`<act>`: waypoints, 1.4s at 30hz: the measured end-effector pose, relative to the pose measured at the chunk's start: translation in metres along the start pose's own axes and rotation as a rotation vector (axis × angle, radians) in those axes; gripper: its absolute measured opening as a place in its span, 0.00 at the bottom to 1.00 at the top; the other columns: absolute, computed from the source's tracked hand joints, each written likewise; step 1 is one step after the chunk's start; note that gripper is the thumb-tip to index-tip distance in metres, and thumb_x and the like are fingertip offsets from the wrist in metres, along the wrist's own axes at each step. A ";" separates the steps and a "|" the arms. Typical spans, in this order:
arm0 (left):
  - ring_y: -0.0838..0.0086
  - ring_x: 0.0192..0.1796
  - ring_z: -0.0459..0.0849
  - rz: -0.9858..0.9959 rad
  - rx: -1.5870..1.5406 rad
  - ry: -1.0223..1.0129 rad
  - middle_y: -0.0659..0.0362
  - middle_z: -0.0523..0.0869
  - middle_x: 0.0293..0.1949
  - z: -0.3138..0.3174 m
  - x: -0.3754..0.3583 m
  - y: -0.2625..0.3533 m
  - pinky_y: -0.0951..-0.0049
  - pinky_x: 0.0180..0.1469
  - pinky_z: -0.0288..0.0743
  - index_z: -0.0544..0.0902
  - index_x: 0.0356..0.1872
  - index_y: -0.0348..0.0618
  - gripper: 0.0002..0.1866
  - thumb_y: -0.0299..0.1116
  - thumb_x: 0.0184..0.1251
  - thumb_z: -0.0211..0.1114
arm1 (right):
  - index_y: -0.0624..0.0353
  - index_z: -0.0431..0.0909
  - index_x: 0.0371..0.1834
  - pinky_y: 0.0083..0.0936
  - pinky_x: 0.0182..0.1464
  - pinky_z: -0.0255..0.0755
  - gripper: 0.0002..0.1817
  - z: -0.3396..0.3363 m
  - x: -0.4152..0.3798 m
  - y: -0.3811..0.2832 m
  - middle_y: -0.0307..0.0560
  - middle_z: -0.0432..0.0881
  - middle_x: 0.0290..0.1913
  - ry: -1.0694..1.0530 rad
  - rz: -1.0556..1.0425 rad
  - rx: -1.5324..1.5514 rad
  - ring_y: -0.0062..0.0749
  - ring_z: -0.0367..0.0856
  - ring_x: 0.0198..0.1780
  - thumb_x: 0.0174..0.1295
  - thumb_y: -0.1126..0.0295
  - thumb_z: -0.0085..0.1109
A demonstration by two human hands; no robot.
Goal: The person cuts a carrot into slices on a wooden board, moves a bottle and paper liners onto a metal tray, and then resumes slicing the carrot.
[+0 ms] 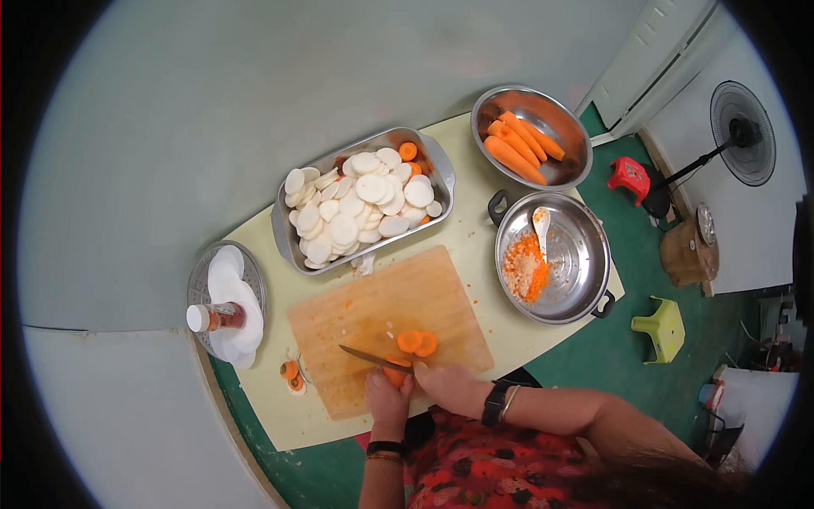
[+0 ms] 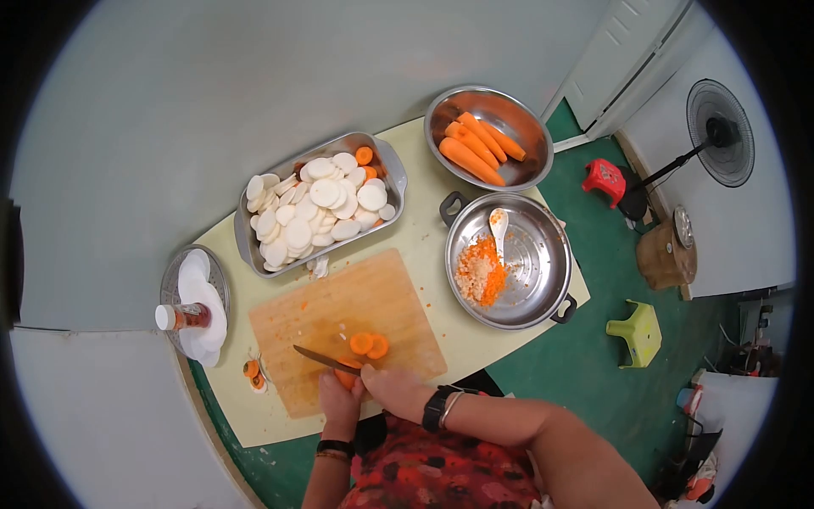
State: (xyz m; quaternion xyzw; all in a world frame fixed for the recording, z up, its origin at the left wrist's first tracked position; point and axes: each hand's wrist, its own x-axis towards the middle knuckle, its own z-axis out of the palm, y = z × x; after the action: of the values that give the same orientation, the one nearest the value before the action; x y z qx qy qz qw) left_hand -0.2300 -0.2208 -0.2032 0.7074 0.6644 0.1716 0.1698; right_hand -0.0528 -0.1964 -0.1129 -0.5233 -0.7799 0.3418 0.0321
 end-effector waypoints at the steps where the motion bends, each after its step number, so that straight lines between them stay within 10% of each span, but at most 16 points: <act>1: 0.48 0.41 0.77 0.001 0.007 0.003 0.44 0.76 0.40 0.000 0.001 0.000 0.54 0.42 0.74 0.69 0.51 0.32 0.34 0.43 0.47 0.72 | 0.63 0.69 0.36 0.37 0.27 0.77 0.05 0.002 -0.004 0.002 0.53 0.82 0.24 0.015 0.005 -0.022 0.46 0.84 0.28 0.57 0.75 0.51; 30: 0.50 0.38 0.78 0.077 0.085 0.091 0.47 0.76 0.36 0.000 0.002 -0.001 0.55 0.38 0.75 0.70 0.48 0.33 0.33 0.48 0.51 0.71 | 0.64 0.69 0.37 0.44 0.28 0.75 0.08 0.038 0.028 0.030 0.58 0.81 0.24 -0.011 -0.010 0.142 0.51 0.83 0.27 0.60 0.71 0.50; 33: 0.50 0.45 0.76 -0.149 0.047 -0.288 0.46 0.74 0.39 -0.014 0.012 0.006 0.57 0.48 0.73 0.68 0.52 0.31 0.34 0.46 0.51 0.71 | 0.63 0.70 0.35 0.45 0.24 0.73 0.07 0.029 0.024 0.035 0.57 0.81 0.23 -0.016 0.022 0.064 0.51 0.82 0.24 0.61 0.69 0.50; 39: 0.58 0.59 0.64 -0.418 -0.564 0.878 0.44 0.59 0.58 -0.071 0.069 -0.058 0.63 0.61 0.63 0.51 0.66 0.30 0.51 0.45 0.50 0.75 | 0.62 0.70 0.34 0.47 0.25 0.73 0.12 0.038 0.016 0.030 0.58 0.79 0.21 0.115 0.063 0.089 0.54 0.79 0.22 0.66 0.63 0.48; 42: 0.56 0.58 0.63 -0.454 -0.372 0.825 0.41 0.54 0.63 -0.128 0.124 -0.079 0.61 0.61 0.61 0.48 0.69 0.32 0.54 0.41 0.48 0.76 | 0.60 0.70 0.36 0.46 0.25 0.73 0.11 0.033 0.023 0.031 0.58 0.79 0.20 0.109 0.085 0.054 0.54 0.79 0.22 0.66 0.63 0.48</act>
State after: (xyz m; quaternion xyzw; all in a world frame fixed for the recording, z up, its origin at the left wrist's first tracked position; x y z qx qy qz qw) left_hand -0.3522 -0.0912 -0.1248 0.3762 0.7713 0.5110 0.0493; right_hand -0.0520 -0.1870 -0.1621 -0.5729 -0.7445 0.3348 0.0742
